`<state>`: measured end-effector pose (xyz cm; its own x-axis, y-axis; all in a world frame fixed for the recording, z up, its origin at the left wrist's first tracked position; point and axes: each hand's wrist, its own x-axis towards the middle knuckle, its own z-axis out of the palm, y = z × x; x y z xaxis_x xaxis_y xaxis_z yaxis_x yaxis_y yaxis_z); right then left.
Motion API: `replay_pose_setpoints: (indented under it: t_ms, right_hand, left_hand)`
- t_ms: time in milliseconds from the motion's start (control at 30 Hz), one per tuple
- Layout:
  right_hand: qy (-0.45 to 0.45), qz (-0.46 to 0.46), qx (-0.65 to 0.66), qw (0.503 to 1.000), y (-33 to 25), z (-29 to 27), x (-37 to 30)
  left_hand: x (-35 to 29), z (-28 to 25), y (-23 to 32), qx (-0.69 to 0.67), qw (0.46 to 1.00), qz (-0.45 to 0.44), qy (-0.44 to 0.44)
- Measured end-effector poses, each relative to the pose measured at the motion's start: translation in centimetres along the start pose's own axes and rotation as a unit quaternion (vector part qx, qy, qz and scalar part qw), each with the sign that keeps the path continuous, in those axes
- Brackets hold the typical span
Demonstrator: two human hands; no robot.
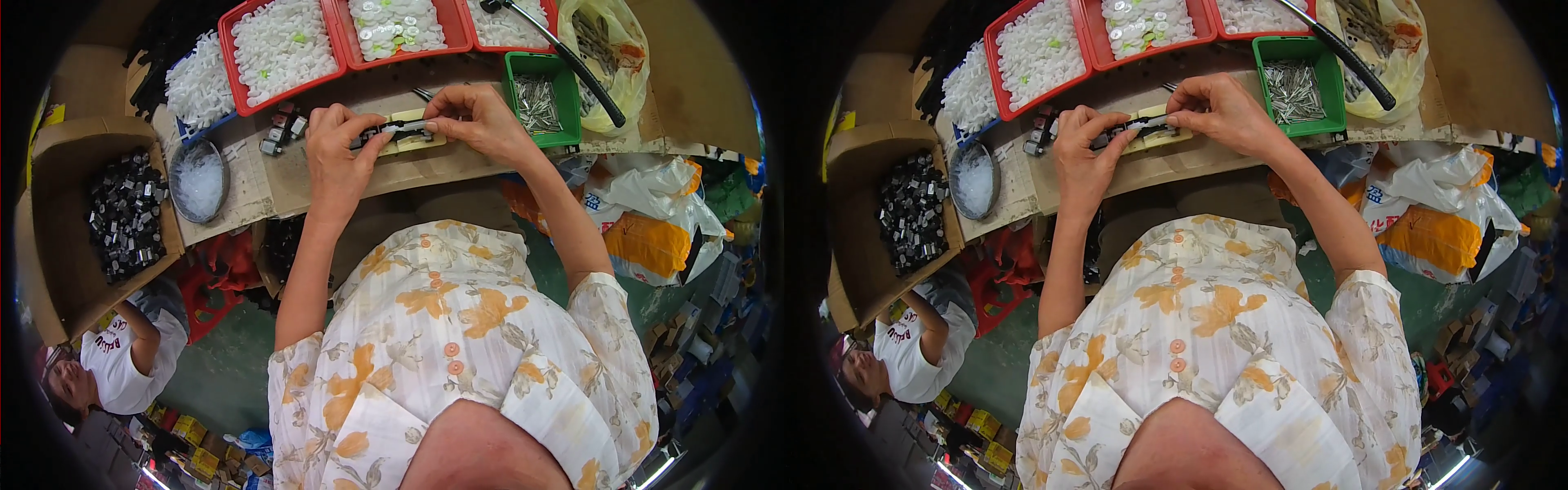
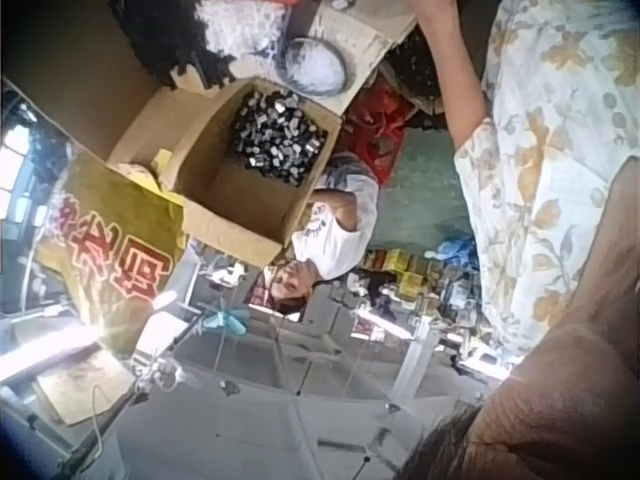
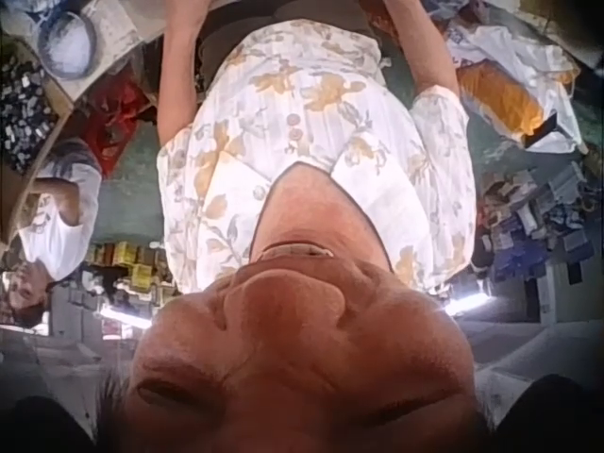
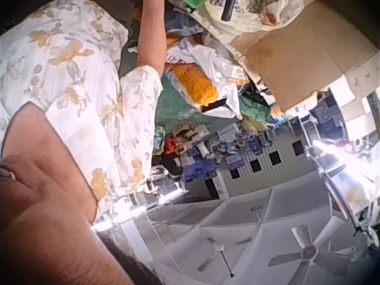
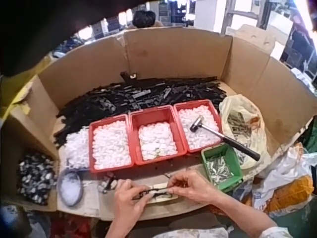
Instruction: The person assembles small plastic housings, metal terminals, white washers, and plastic pins by hand on a workbench, using a hammer and pliers to join the components.
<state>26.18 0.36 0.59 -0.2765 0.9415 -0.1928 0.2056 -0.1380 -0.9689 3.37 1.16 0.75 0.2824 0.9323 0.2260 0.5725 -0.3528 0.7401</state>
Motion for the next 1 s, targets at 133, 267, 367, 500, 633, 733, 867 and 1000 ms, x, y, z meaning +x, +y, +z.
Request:
replay_pose_setpoints:
  t_ms: [133, 267, 367, 500, 633, 733, 867, 1000]
  right_hand:
    - [0.012, 0.006, -0.074, 0.997, 0.0, -0.1, 0.3]
    - [0.019, 0.007, -0.137, 0.99, -0.2, -0.4, 0.5]
    - [0.03, -0.004, -0.151, 0.988, -0.1, -0.5, 0.5]
    - [0.044, -0.088, -0.214, 0.972, -0.2, -0.3, -0.1]
    - [0.051, -0.072, -0.247, 0.965, -1.9, -0.8, -0.6]
    - [0.04, -0.085, -0.259, 0.961, -4.4, -2.5, -0.3]
    - [0.09, -0.179, -0.348, 0.916, -6.5, -6.7, 4.0]
    - [0.086, -0.225, -0.464, 0.852, -8.6, -11.9, 11.6]
  left_hand:
    - [0.1, 0.1, -0.2, 0.038, 0.998, 0.057, -0.009]
    - [0.2, -0.1, -0.2, 0.073, 0.993, 0.097, -0.008]
    - [0.3, 0.0, -0.2, 0.094, 0.989, 0.118, 0.0]
    - [0.1, -0.1, -0.1, 0.117, 0.983, 0.139, 0.003]
    - [-0.1, -0.5, 0.6, 0.118, 0.984, 0.13, 0.005]
    - [0.7, -2.6, 3.0, 0.079, 0.992, 0.098, -0.031]
    - [3.6, -5.5, 9.1, -0.152, 0.969, 0.099, -0.166]
    - [5.1, -6.4, 16.7, -0.429, 0.852, 0.153, -0.259]
